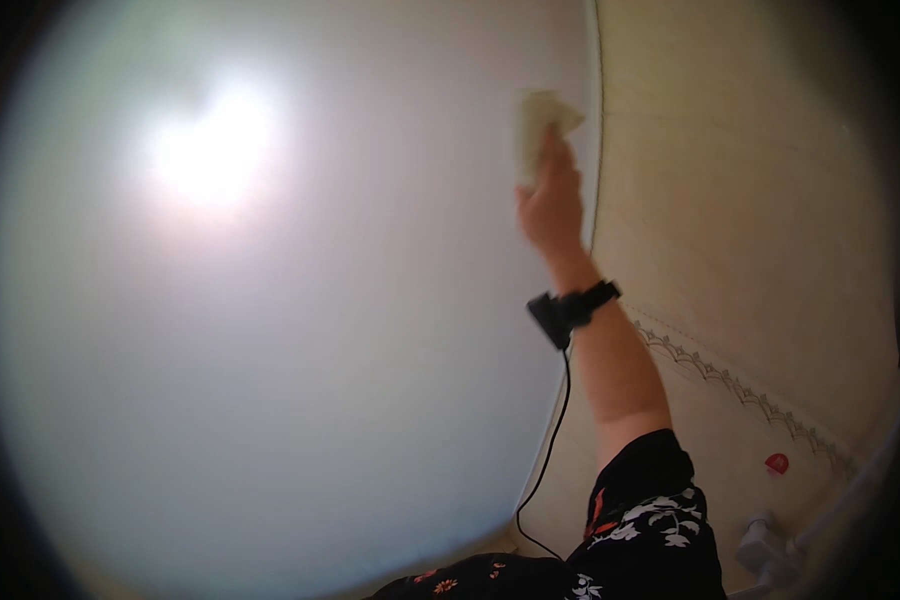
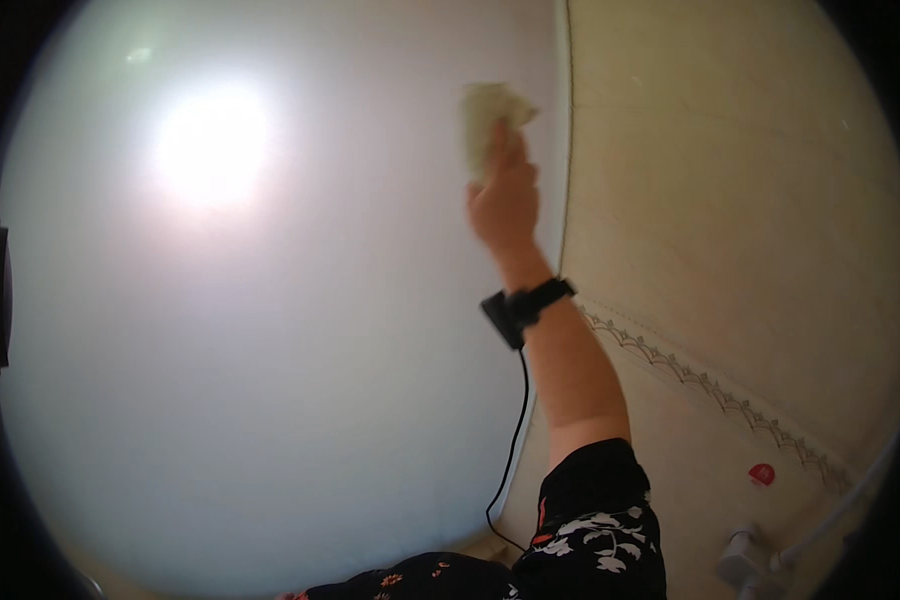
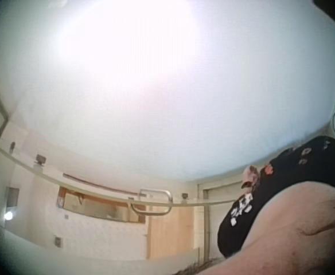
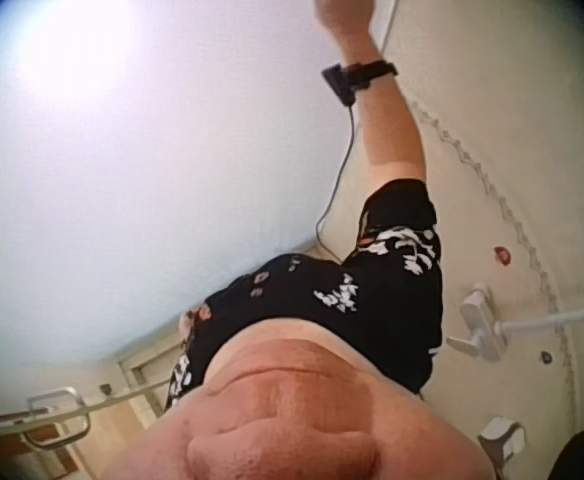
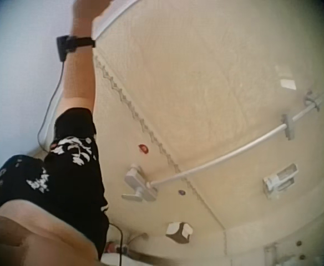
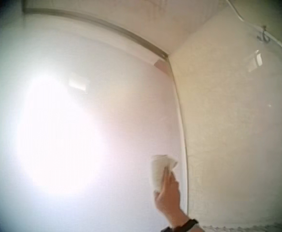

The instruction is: The person cleans the bathroom surfaces, including walls, a glass door, and a metal handrail, using a cloth.

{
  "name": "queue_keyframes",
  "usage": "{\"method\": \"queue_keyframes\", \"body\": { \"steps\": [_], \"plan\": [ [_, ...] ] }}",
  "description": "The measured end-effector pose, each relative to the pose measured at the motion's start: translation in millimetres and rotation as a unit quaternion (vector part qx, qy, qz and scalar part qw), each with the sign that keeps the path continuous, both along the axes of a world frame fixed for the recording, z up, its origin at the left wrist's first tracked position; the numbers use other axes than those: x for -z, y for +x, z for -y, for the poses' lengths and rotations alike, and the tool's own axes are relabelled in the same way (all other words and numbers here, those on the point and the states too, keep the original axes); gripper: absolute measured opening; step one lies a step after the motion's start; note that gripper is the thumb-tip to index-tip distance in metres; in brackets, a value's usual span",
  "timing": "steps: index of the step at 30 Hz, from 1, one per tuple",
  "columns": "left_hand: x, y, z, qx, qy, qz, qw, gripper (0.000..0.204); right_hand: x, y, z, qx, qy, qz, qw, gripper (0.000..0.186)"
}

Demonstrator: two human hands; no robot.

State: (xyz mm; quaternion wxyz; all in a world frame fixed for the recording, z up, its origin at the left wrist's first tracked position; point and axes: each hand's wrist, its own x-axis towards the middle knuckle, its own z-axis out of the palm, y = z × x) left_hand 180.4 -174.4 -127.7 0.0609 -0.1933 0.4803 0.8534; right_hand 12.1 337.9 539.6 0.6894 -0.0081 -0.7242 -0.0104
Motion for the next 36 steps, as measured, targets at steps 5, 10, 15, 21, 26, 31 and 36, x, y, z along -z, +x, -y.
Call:
{"method": "queue_keyframes", "body": {
  "steps": [5, 10, 15, 21, 26, 31, 36],
  "plan": [
    [-5.4, -25.1, 1.2, 0.044, -0.14, 0.041, 0.988, 0.019, 127.2, 26.1, 72.4, -0.166, 0.166, 0.15, 0.961, 0.065],
    [-39.5, -77.4, -30.3, 0.04, 0.009, 0.186, 0.982, 0.016, 222.0, 32.9, 52.2, -0.195, 0.238, 0.15, 0.94, 0.052],
    [-62.4, -64.4, -52.6, 0.065, 0.005, 0.21, 0.976, 0.01, 200.7, 23.6, -27.7, -0.124, 0.124, 0.139, 0.975, 0.059],
    [-81.1, -29.0, -58.2, 0.005, -0.053, 0.273, 0.961, 0.015, 197.6, 3.4, -99.4, -0.091, -0.152, -0.001, 0.984, 0.068],
    [-102.4, -12.0, -67.7, -0.002, -0.05, 0.256, 0.965, 0.019, 233.0, 12.7, -35.8, -0.129, -0.2, 0.045, 0.97, 0.07],
    [-103.2, -9.7, -70.7, 0.023, 0.013, 0.233, 0.972, 0.023, 267.7, 35.1, 62.2, -0.297, 0.081, 0.168, 0.937, 0.037],
    [-116.9, 12.9, -99.7, 0.004, -0.026, 0.247, 0.969, 0.02, 258.3, 28.0, 30.7, -0.29, 0.042, 0.145, 0.945, 0.05]
  ]
}}
